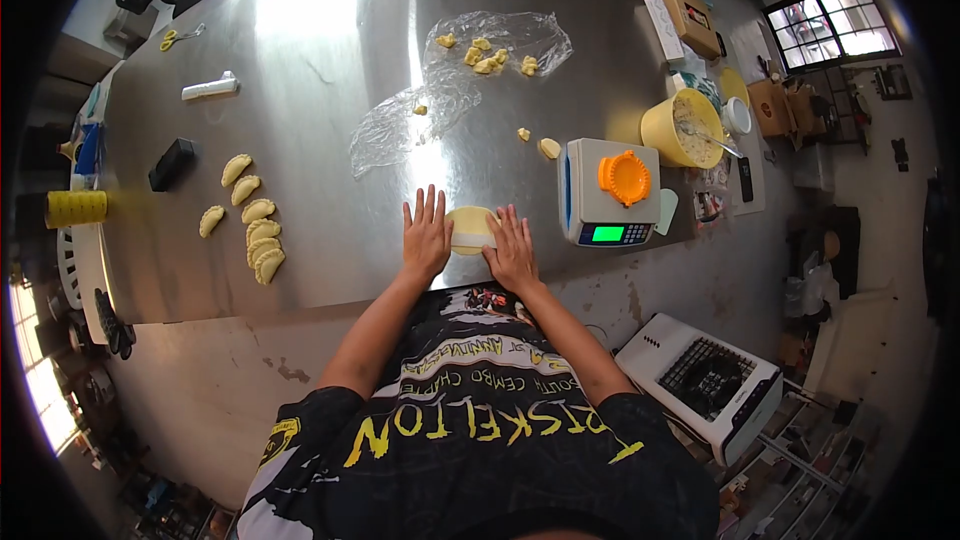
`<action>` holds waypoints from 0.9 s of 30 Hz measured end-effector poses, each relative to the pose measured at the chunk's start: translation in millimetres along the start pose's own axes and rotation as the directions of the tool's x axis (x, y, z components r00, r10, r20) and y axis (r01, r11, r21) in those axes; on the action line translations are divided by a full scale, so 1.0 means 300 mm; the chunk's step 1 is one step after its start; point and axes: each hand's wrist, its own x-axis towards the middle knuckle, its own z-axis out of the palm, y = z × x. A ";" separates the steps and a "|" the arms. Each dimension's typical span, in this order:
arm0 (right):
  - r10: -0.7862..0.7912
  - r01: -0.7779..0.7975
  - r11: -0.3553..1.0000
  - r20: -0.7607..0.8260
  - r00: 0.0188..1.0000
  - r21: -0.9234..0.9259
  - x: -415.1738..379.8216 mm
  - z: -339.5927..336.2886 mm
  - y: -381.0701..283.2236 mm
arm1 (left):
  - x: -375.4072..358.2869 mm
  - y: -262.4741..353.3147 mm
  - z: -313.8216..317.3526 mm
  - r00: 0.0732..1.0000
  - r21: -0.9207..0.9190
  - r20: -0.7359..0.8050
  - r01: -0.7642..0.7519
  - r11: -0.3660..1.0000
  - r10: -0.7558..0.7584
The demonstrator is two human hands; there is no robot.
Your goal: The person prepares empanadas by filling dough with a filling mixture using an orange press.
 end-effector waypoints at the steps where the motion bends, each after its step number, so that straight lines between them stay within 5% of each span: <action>1: 0.021 -0.021 0.999 -0.004 1.000 -0.048 0.012 0.005 0.000 | 0.011 -0.001 0.003 1.000 0.014 0.001 0.008 1.000 -0.008; 27: 0.161 -0.175 0.924 -0.070 0.984 -0.340 0.235 0.009 0.032 | 0.224 -0.009 -0.001 0.988 0.034 0.044 0.144 0.989 -0.146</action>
